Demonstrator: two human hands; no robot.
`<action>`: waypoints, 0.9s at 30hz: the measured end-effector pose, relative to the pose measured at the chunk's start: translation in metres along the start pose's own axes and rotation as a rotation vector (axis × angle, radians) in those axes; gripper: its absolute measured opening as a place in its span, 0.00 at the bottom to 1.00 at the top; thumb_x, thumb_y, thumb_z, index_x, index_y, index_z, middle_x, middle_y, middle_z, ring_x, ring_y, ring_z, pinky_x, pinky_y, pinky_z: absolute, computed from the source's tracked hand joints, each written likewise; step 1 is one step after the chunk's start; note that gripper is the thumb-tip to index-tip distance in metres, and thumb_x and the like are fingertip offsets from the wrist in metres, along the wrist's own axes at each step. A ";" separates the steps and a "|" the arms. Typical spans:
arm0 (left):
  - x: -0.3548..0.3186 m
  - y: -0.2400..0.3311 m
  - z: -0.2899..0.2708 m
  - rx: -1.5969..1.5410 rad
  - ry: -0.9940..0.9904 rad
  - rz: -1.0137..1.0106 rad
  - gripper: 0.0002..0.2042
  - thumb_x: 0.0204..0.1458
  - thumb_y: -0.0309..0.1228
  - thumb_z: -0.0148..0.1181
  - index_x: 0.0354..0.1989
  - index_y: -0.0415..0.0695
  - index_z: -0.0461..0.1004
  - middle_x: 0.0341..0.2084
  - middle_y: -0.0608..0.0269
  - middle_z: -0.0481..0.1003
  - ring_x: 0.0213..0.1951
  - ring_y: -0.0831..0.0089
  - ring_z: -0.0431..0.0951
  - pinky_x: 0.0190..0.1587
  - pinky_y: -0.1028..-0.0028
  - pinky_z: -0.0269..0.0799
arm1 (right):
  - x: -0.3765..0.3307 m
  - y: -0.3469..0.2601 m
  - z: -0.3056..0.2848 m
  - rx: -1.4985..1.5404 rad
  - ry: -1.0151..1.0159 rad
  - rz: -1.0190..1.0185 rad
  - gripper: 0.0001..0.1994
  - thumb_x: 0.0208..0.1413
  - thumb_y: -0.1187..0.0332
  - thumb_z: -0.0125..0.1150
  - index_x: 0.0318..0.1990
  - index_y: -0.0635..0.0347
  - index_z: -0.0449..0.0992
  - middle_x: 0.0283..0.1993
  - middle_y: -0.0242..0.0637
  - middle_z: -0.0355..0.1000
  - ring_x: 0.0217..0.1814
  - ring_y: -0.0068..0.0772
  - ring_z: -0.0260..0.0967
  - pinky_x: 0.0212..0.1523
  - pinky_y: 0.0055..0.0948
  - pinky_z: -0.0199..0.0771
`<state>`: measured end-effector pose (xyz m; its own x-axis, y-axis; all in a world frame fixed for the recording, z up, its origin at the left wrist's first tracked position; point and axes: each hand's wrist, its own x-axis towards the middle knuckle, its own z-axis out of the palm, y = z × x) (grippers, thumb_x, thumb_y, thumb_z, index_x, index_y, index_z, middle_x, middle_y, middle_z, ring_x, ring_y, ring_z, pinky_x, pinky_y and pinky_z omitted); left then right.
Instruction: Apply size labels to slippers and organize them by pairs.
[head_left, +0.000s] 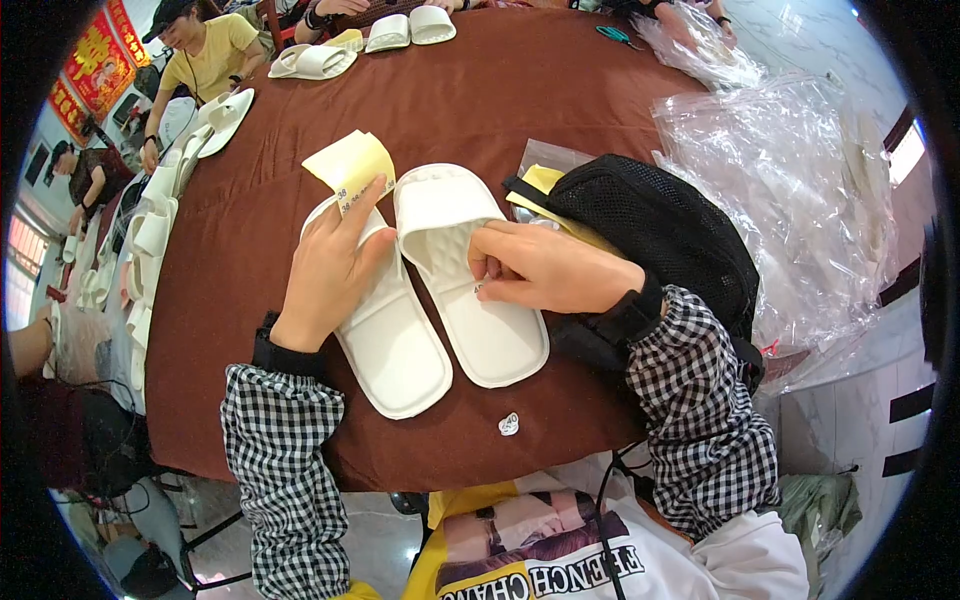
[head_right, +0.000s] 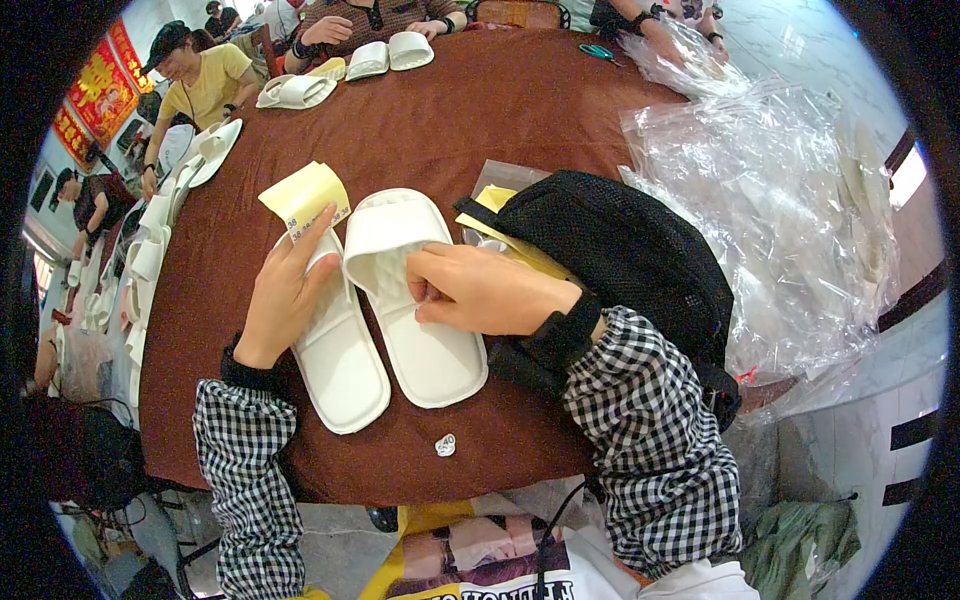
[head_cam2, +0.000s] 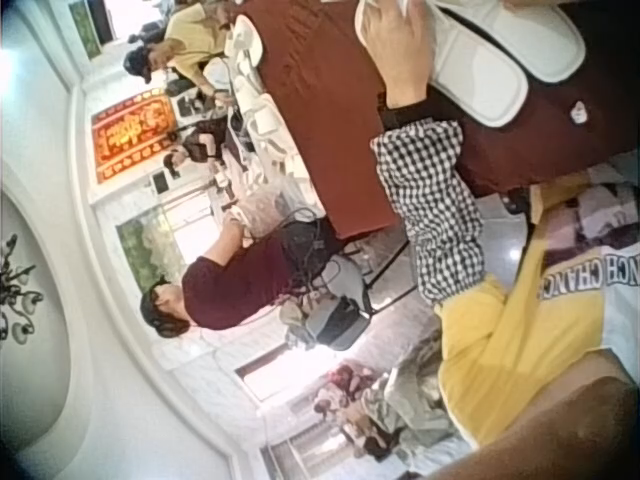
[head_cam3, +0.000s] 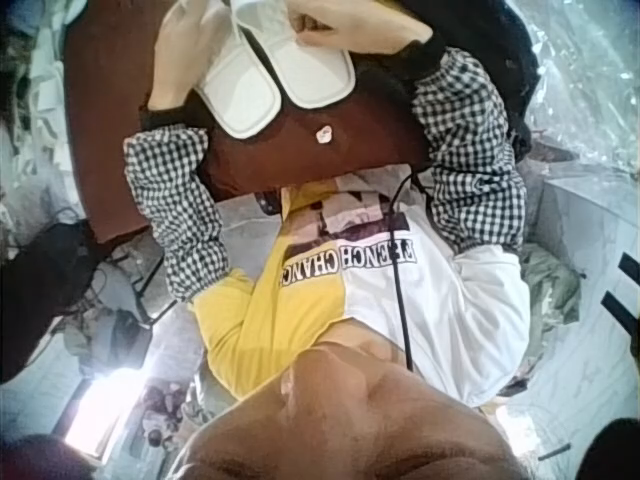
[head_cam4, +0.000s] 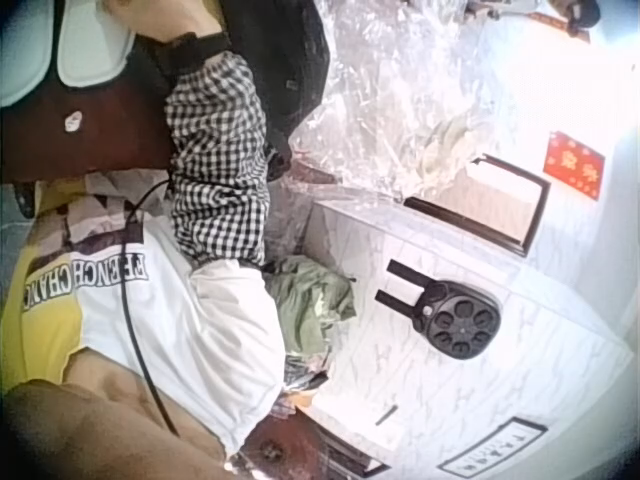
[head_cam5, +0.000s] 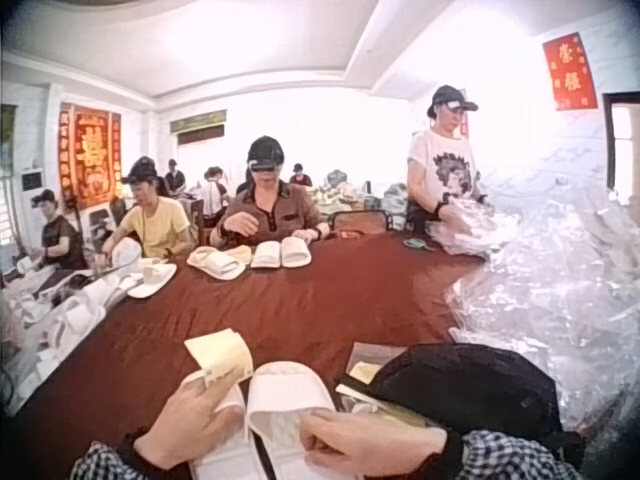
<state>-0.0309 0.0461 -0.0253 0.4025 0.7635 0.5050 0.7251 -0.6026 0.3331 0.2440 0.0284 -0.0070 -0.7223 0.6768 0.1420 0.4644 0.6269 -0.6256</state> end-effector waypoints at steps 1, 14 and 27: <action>0.000 0.000 0.000 0.001 0.001 0.000 0.26 0.60 0.40 0.57 0.66 0.47 0.65 0.53 0.44 0.73 0.53 0.46 0.73 0.55 0.56 0.68 | 0.000 -0.001 -0.002 0.081 -0.025 -0.002 0.08 0.57 0.72 0.60 0.41 0.63 0.69 0.39 0.40 0.72 0.37 0.43 0.73 0.40 0.37 0.73; -0.001 0.004 -0.004 -0.006 0.023 0.027 0.25 0.59 0.36 0.58 0.65 0.46 0.66 0.53 0.46 0.74 0.53 0.48 0.74 0.56 0.57 0.68 | -0.030 -0.023 -0.006 -0.366 0.026 -0.162 0.18 0.49 0.78 0.58 0.50 0.63 0.77 0.48 0.43 0.70 0.45 0.45 0.75 0.47 0.37 0.75; -0.002 0.002 0.000 0.021 -0.021 -0.041 0.26 0.60 0.38 0.57 0.66 0.47 0.65 0.54 0.45 0.73 0.54 0.46 0.73 0.57 0.56 0.67 | -0.033 -0.031 0.001 -0.468 0.043 -0.089 0.16 0.49 0.77 0.57 0.47 0.64 0.76 0.45 0.45 0.70 0.41 0.44 0.76 0.42 0.36 0.76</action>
<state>-0.0304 0.0438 -0.0252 0.3838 0.7921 0.4746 0.7525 -0.5662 0.3364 0.2528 -0.0136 0.0074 -0.7525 0.6219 0.2168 0.5899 0.7828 -0.1979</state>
